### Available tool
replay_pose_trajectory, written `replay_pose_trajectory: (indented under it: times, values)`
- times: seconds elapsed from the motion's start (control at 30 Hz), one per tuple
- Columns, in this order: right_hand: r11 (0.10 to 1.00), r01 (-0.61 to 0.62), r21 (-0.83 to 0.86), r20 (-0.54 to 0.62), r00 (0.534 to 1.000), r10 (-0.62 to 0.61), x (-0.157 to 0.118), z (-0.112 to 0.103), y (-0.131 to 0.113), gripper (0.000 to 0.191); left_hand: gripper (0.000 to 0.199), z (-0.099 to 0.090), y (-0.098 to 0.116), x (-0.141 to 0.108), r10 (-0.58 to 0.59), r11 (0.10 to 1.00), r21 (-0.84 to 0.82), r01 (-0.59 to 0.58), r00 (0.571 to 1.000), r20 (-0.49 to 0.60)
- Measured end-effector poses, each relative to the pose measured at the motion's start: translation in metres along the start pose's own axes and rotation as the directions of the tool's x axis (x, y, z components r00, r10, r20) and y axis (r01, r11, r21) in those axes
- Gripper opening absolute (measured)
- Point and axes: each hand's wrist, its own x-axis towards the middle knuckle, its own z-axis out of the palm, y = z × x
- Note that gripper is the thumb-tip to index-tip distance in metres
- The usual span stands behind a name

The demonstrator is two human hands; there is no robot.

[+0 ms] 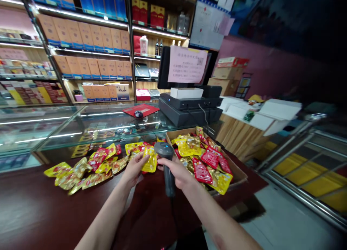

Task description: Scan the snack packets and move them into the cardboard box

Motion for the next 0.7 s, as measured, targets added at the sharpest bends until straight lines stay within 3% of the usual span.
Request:
replay_pose_trajectory:
  times: [0.1, 0.2, 0.3, 0.43, 0.53, 0.63, 0.7]
  values:
    - [0.995, -0.054, 0.081, 0.012, 0.999, 0.053, -0.005, -0.024, -0.028, 0.023, 0.036, 0.021, 0.018, 0.001, -0.169, 0.984, -0.034, 0.177, 0.971, 0.166]
    - [0.987, -0.127, 0.103, 0.021, 0.992, 0.125, -0.007, -0.051, -0.057, 0.017, 0.046, 0.049, 0.04, 0.008, -0.327, 0.936, -0.006, 0.351, 0.879, 0.347]
    - [0.981, -0.173, 0.084, -0.009, 0.985, 0.174, -0.006, -0.084, -0.079, 0.015, 0.058, 0.084, 0.056, 0.02, -0.42, 0.901, 0.102, 0.422, 0.785, 0.456]
    - [0.99, -0.098, 0.098, -0.095, 0.99, 0.107, -0.006, -0.126, -0.1, 0.014, 0.064, 0.131, 0.057, 0.045, -0.493, 0.866, 0.214, 0.452, 0.702, 0.513]
    - [0.996, -0.037, 0.079, -0.143, 0.988, 0.048, -0.01, -0.148, -0.115, 0.014, 0.071, 0.161, 0.047, 0.067, -0.512, 0.858, 0.272, 0.436, 0.683, 0.52]
    - [0.998, -0.067, -0.002, -0.219, 0.973, 0.065, -0.014, -0.162, -0.126, 0.012, 0.071, 0.177, 0.04, 0.084, -0.514, 0.857, 0.32, 0.404, 0.719, 0.468]
    - [0.995, -0.086, -0.051, -0.249, 0.966, 0.071, -0.015, -0.169, -0.128, 0.009, 0.068, 0.176, 0.04, 0.09, -0.497, 0.862, 0.343, 0.373, 0.753, 0.431]
